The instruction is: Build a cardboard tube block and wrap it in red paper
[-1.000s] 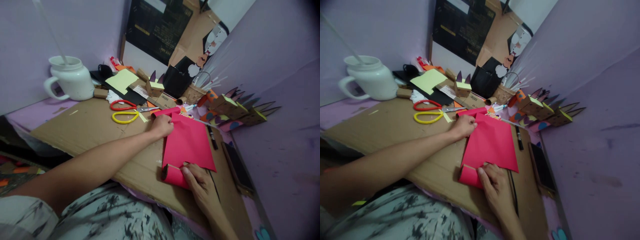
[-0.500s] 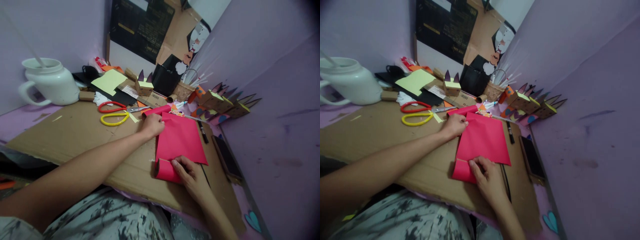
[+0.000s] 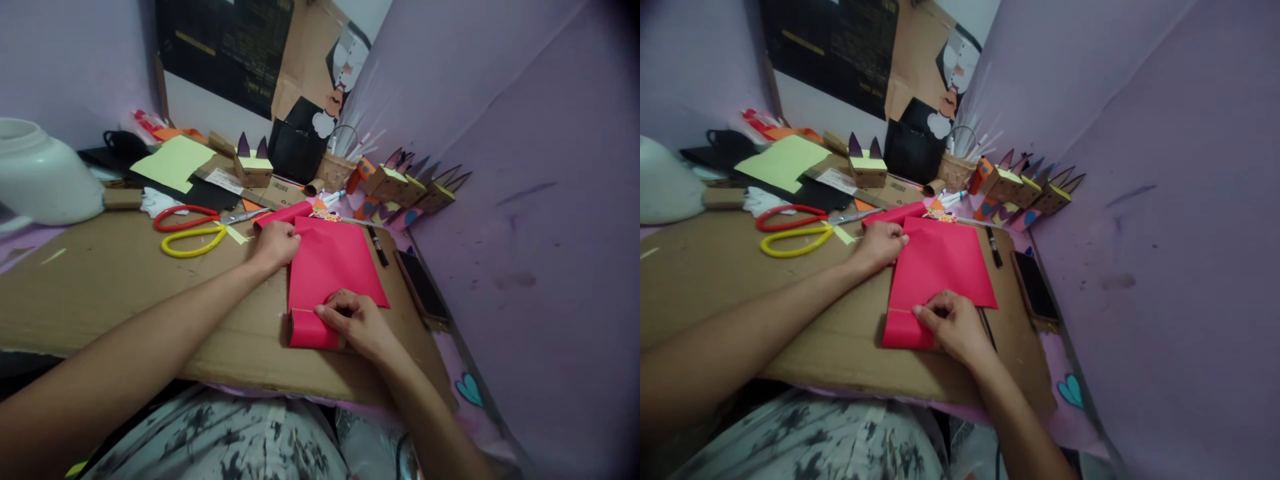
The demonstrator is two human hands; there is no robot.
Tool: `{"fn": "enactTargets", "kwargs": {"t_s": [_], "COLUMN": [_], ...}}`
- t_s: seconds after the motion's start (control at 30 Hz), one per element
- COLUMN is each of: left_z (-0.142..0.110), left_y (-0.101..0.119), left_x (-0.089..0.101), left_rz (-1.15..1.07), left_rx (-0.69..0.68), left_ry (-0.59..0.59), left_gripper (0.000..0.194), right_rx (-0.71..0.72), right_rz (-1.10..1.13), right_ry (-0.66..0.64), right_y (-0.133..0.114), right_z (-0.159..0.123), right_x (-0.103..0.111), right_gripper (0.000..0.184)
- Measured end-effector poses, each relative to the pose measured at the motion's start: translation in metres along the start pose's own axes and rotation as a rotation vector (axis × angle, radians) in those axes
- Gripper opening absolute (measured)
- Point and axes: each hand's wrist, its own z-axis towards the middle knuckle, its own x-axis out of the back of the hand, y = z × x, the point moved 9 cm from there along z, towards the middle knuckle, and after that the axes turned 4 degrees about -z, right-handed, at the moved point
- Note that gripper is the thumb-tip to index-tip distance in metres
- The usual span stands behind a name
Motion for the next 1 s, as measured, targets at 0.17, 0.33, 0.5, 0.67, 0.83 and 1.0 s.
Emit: {"fn": "enactTargets", "kwargs": {"t_s": [0.17,0.33,0.5,0.67,0.83,1.0], "left_z": [0.0,0.001,0.001,0.001,0.001,0.003], "left_y": [0.0,-0.001,-0.003,-0.004,-0.006,-0.008], "left_x": [0.0,0.001,-0.001,0.0,0.0,-0.002], "left_rz": [-0.002,-0.01,-0.026,-0.047,-0.066,-0.078], "left_rx": [0.005,0.015,0.024,0.029,0.037,0.049], "left_ry": [0.001,0.0,-0.008,-0.012,-0.019,-0.022], "left_gripper": [0.023,0.02,0.021,0.017,0.016,0.015], "right_rx": [0.015,0.039,0.041,0.049,0.063,0.113], "right_rz": [-0.033,-0.021,0.005,0.029,0.033,-0.11], "right_ry": [0.027,0.06,0.074,0.124,0.224,0.247], "right_y": [0.003,0.004,0.005,0.003,-0.005,-0.013], "right_z": [0.0,0.001,0.001,0.0,-0.004,-0.012], "right_x": [0.0,0.0,0.0,0.001,0.003,0.002], "right_gripper": [0.023,0.022,0.021,0.016,0.008,0.023]}}
